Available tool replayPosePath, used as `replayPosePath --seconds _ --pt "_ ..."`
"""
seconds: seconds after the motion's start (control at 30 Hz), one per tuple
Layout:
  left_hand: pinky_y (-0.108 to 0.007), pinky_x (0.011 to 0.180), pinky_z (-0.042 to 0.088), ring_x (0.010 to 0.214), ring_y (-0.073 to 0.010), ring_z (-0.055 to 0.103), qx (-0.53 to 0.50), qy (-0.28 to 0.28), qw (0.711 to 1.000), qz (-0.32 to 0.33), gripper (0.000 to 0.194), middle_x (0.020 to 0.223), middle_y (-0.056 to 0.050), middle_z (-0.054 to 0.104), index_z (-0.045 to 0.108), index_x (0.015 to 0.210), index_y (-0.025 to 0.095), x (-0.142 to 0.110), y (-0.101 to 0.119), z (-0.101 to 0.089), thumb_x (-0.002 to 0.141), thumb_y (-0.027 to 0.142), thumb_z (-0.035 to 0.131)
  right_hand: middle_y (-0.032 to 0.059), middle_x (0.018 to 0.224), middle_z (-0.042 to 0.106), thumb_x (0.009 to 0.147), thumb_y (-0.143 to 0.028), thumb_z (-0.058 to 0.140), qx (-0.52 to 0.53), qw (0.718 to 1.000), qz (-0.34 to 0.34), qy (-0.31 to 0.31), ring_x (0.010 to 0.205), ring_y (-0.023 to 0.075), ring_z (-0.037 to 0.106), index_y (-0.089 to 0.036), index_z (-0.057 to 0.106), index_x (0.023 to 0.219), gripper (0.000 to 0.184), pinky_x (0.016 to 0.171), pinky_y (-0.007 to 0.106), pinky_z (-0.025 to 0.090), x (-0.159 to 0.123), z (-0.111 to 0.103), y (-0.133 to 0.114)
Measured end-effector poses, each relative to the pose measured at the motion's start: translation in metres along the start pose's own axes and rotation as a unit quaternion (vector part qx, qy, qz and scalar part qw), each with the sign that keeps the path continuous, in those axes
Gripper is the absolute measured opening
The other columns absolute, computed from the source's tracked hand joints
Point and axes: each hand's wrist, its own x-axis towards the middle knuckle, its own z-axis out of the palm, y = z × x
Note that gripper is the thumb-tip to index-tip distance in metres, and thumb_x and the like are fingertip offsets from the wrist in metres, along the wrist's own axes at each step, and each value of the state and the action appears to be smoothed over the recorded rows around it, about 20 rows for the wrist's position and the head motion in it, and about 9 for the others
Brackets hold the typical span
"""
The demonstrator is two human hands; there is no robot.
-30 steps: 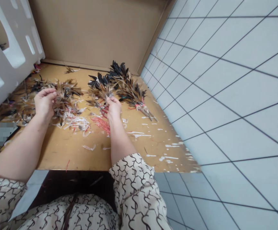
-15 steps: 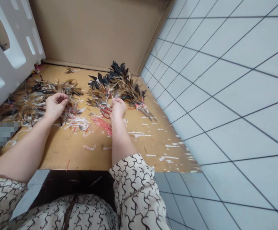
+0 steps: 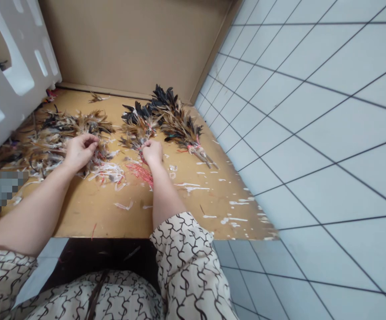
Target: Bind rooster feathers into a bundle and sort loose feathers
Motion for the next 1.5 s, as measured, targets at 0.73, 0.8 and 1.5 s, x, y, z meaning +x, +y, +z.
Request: replayPosePath --seconds 0.73,0.8,1.5 --pt "-0.029 0.072 0.045 0.069 -0.0182 0.058 0.057 -0.039 0.997 0.034 0.020 0.068 -0.002 0.063 0.066 0.076 0.019 -0.001 -0.006 0.004 0.065 0.018 0.050 0.0102 0.089 0.065 0.072 -0.003 0.050 -0.234 0.966 -0.098 -0.053 0.089 0.0236 0.058 -0.019 0.065 0.070 0.022 0.079 0.034 0.042 -0.027 0.015 -0.023" --pt "-0.029 0.072 0.045 0.069 -0.0182 0.058 0.057 -0.041 0.997 0.034 0.021 0.068 -0.002 0.063 0.066 0.077 0.019 -0.001 -0.006 0.003 0.066 0.018 0.049 0.0084 0.089 0.065 0.074 -0.008 0.049 -0.204 0.974 -0.094 -0.018 0.086 0.0218 0.058 -0.020 0.064 0.071 0.020 0.079 0.033 0.042 -0.027 0.014 -0.026" --pt "-0.030 0.078 0.046 0.079 -0.0193 0.062 0.125 -0.064 0.990 0.029 0.028 0.087 -0.006 0.070 0.067 0.090 0.016 0.000 -0.002 -0.003 0.071 0.015 0.047 -0.0016 0.056 0.057 0.069 -0.013 0.055 -0.238 0.953 -0.072 -0.172 0.054 0.0095 0.048 -0.015 0.066 0.063 0.013 0.058 0.022 0.037 -0.027 0.004 -0.041"
